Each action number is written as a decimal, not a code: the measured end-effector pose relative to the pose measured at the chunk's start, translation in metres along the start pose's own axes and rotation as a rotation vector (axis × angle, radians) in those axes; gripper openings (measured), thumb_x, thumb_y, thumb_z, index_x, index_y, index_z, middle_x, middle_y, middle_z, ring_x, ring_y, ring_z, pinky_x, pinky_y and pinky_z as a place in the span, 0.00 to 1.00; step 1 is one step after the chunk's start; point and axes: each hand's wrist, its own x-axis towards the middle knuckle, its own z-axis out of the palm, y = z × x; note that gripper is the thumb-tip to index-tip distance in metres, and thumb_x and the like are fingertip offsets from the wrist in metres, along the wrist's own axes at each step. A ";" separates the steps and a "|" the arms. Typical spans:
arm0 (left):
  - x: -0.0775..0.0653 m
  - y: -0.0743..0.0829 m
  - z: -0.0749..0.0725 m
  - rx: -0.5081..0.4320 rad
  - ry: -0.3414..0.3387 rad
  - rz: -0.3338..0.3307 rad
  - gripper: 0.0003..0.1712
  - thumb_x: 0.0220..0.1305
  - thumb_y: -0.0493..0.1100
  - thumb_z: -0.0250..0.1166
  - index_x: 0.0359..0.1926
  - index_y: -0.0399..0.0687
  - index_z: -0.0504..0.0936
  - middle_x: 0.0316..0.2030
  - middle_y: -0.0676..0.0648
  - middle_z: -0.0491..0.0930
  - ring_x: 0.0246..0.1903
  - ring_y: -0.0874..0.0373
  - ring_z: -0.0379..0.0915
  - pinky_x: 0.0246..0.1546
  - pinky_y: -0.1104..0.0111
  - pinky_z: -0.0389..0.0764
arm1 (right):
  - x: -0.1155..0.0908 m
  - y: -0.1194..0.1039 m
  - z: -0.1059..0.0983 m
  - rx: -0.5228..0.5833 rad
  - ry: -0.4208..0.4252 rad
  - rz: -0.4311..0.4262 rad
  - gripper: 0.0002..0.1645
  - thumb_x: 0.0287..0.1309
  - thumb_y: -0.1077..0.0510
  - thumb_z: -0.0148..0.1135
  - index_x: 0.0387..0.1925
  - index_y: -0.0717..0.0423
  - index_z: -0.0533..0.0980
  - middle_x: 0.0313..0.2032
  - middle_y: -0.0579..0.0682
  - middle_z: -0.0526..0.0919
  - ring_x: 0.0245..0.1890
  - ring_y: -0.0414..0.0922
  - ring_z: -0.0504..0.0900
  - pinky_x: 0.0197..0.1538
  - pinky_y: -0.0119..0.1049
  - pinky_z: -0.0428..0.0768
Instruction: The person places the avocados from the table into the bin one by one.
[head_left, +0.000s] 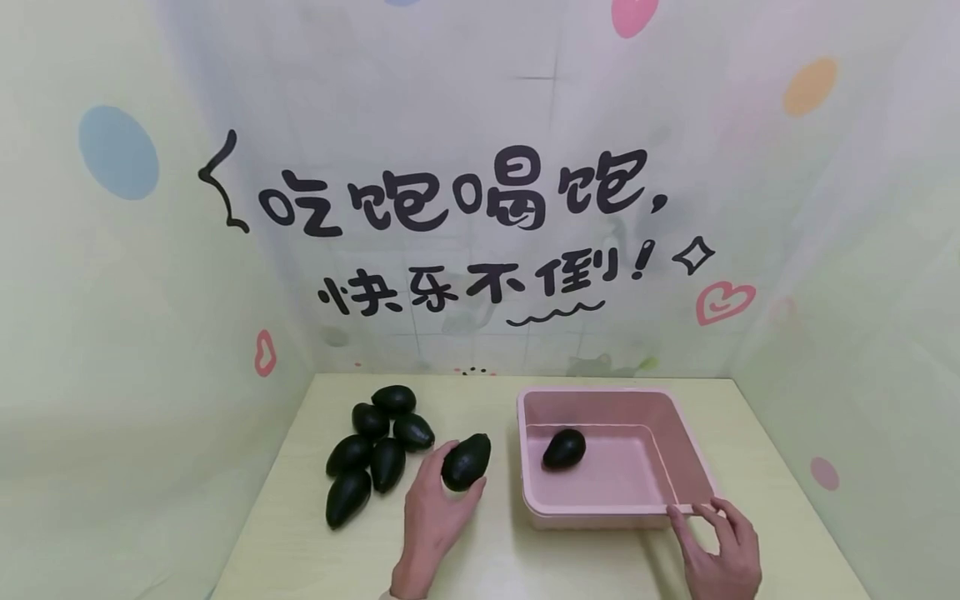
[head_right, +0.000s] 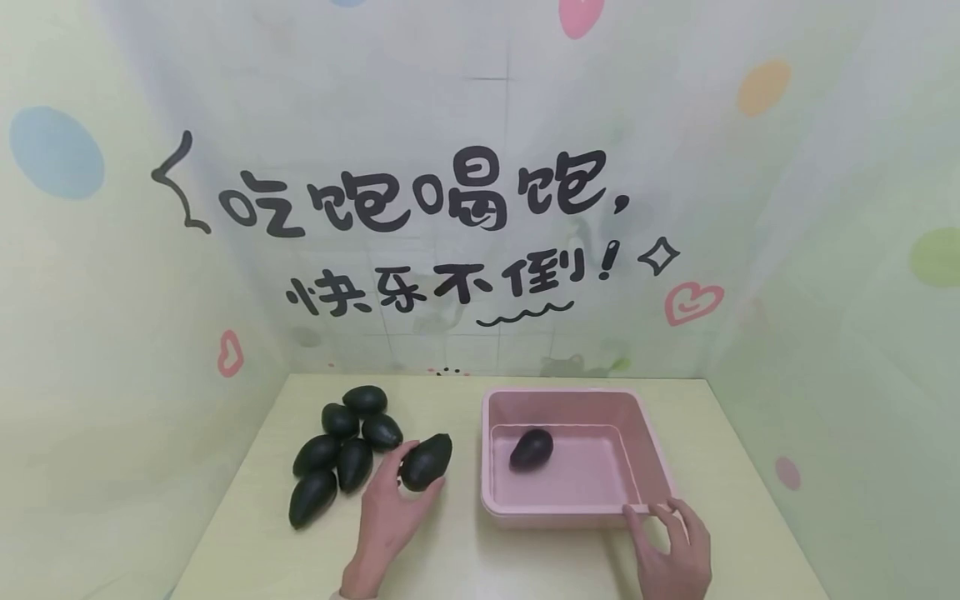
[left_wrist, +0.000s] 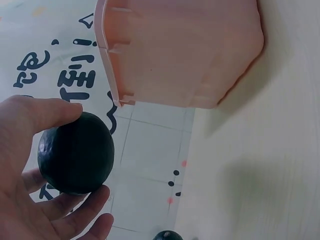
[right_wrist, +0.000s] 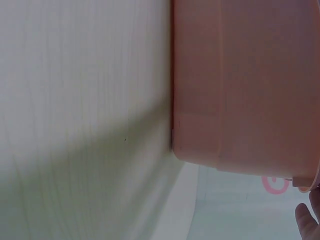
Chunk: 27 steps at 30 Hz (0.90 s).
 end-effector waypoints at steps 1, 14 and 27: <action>0.000 0.001 0.000 0.000 -0.002 -0.001 0.37 0.53 0.49 0.83 0.64 0.52 0.81 0.57 0.46 0.85 0.56 0.46 0.85 0.53 0.49 0.85 | 0.000 0.000 0.000 0.003 0.004 0.000 0.50 0.54 0.24 0.73 0.29 0.74 0.85 0.39 0.75 0.84 0.56 0.20 0.74 0.60 0.12 0.67; -0.005 0.010 0.000 0.008 -0.019 0.013 0.37 0.54 0.51 0.83 0.64 0.56 0.81 0.55 0.50 0.86 0.54 0.50 0.85 0.50 0.52 0.85 | 0.003 -0.009 0.000 0.004 0.013 -0.003 0.50 0.56 0.25 0.73 0.29 0.75 0.84 0.38 0.75 0.84 0.55 0.19 0.73 0.60 0.13 0.65; -0.004 0.013 -0.004 0.007 -0.015 0.012 0.37 0.53 0.51 0.83 0.64 0.57 0.81 0.52 0.51 0.85 0.52 0.51 0.85 0.49 0.53 0.84 | 0.007 -0.016 0.000 0.027 0.043 -0.041 0.50 0.56 0.25 0.72 0.26 0.75 0.83 0.35 0.77 0.82 0.55 0.20 0.74 0.61 0.14 0.68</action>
